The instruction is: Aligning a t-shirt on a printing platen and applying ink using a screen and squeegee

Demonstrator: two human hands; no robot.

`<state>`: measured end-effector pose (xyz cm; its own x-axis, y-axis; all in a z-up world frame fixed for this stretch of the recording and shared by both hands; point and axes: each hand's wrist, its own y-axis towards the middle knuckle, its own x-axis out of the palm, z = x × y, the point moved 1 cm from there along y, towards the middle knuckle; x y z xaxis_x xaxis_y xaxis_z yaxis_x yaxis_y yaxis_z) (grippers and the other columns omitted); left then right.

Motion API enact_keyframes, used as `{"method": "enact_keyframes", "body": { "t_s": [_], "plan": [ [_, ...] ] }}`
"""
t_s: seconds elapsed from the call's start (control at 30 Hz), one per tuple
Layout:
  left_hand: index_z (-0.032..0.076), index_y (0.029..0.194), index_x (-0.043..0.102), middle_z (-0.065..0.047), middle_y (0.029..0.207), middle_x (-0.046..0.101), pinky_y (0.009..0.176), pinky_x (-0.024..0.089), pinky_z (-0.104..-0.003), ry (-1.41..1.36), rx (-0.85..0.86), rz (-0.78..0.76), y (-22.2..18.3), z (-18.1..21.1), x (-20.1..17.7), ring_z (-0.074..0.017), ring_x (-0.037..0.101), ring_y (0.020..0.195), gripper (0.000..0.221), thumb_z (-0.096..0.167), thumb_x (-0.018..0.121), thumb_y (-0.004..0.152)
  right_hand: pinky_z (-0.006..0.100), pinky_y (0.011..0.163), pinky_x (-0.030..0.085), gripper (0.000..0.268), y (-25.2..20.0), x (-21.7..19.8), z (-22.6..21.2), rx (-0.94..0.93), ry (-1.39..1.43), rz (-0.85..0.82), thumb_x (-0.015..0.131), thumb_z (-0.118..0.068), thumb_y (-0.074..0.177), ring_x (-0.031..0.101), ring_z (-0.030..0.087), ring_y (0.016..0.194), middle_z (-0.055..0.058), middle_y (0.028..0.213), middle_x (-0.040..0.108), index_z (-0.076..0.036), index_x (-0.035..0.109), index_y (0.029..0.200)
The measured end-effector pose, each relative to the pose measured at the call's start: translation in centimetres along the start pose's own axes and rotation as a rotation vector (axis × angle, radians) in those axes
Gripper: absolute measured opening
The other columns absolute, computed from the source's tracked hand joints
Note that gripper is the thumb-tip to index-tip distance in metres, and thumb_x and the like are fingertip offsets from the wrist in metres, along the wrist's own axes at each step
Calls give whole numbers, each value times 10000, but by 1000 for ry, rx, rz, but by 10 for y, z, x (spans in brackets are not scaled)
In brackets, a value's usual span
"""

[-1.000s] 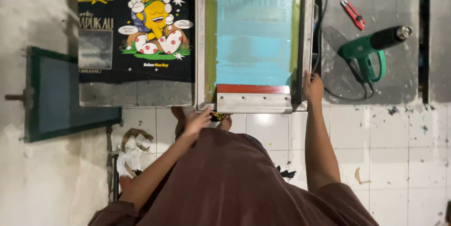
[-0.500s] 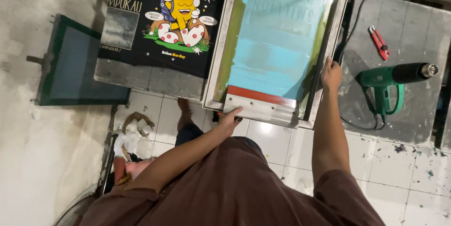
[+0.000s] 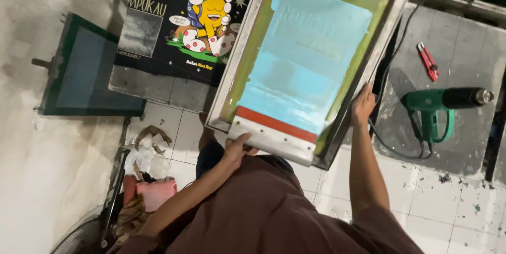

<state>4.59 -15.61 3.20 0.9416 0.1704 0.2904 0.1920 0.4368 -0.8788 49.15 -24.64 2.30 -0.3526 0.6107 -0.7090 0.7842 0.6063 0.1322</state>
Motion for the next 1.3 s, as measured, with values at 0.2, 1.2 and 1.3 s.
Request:
{"method": "enact_keyframes", "body": {
  "t_s": [0.2,1.2,1.3],
  "plan": [
    [17,1520,345,-249,1438,439,1114,385,-647,-59,286,116,-53,75,24,-437,469,1328,940,217,920,804,326,799,411,505,-7,-2,-99,128,402,155,380,-422,1176,483,185,811,23,856,567,-96,594,855],
    [211,1238,713,-53,1192,737,961,519,-460,-240,480,21,46,409,-64,-268,686,1094,652,611,858,744,458,749,421,202,-250,60,-646,-1232,716,193,586,-184,905,456,236,575,5,689,460,-171,496,724],
    [220,1225,718,-50,1187,740,964,517,-461,-284,481,44,50,412,-80,-265,688,1089,647,615,862,734,376,767,343,281,-245,49,-648,-1460,590,30,472,-242,1085,404,201,637,5,723,432,-166,481,815]
  ]
}}
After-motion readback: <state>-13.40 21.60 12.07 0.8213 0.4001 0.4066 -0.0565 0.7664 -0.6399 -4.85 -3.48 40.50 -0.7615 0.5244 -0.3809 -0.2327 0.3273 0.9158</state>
